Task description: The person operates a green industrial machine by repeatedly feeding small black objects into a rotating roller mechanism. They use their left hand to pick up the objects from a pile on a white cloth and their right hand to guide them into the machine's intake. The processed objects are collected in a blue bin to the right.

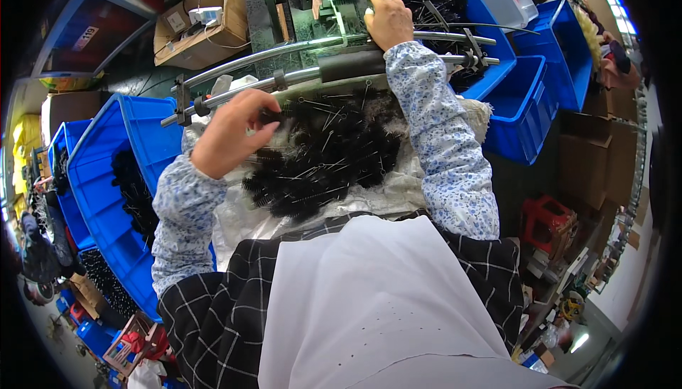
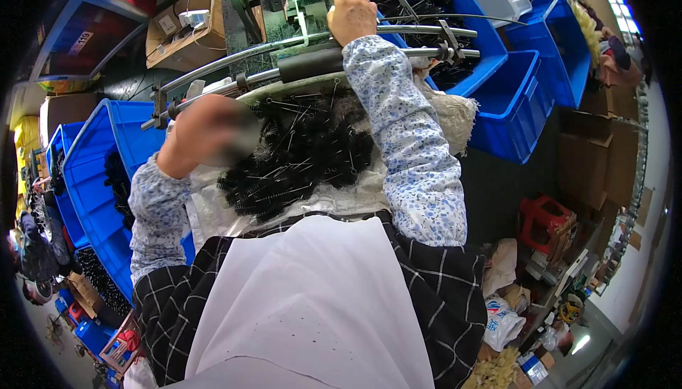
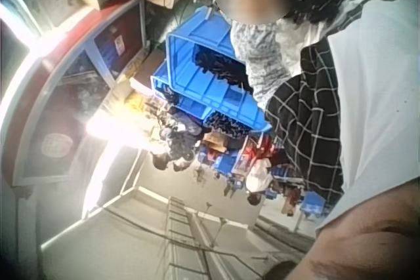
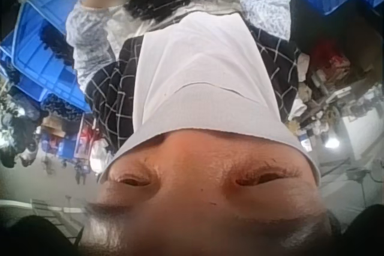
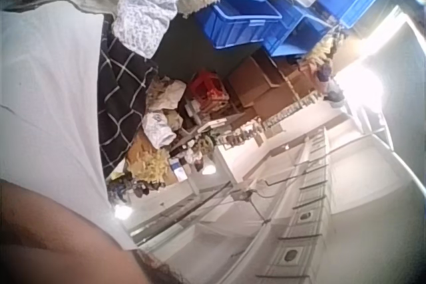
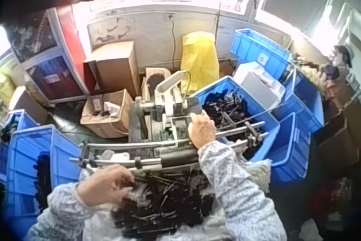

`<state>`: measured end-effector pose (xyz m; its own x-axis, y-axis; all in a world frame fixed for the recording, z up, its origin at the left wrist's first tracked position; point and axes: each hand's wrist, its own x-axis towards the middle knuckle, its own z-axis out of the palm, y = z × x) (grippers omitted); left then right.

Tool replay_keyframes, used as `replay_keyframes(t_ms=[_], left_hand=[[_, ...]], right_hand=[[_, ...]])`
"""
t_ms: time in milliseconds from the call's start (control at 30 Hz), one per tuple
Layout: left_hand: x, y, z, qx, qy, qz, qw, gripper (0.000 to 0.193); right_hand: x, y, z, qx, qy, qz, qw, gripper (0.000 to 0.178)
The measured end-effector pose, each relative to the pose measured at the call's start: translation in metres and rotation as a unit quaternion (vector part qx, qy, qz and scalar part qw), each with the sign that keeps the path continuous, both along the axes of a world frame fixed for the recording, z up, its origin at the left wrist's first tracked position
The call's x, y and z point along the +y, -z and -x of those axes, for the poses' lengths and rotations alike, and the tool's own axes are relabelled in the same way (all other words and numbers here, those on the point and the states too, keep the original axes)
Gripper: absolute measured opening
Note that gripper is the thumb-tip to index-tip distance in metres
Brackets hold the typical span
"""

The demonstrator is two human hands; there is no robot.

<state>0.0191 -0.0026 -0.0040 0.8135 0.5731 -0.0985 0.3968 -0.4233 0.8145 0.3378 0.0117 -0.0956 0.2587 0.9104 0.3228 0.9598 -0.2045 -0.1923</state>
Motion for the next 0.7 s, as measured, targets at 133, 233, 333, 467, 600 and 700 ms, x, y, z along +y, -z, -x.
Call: replay_keyframes(t_ms=[133,233,333,467,600,700], left_hand=[[0.008,-0.010,0.007,-0.036,-0.025,0.014,0.999,0.021],[0.009,-0.013,0.001,-0.044,-0.026,0.016,0.999,0.019],[0.010,-0.013,-0.002,-0.038,-0.005,-0.016,0.999,0.018],[0.010,-0.013,0.003,-0.058,-0.015,0.017,0.998,0.018],[0.010,-0.002,0.006,-0.089,-0.045,0.084,0.991,0.017],[0.005,0.001,-0.004,-0.110,-0.053,0.084,0.989,0.018]], right_hand=[[0.012,-0.001,0.034,-0.014,-0.007,-0.022,1.000,0.029],[0.021,-0.002,0.052,-0.044,0.014,0.038,0.998,0.028],[0.015,-0.002,0.047,-0.059,0.008,0.001,0.998,0.028],[0.004,-0.004,0.009,-0.059,0.012,0.025,0.998,0.032],[-0.001,-0.002,-0.032,-0.076,0.004,0.013,0.997,0.022],[0.011,-0.008,-0.064,-0.081,0.023,0.063,0.994,0.025]])
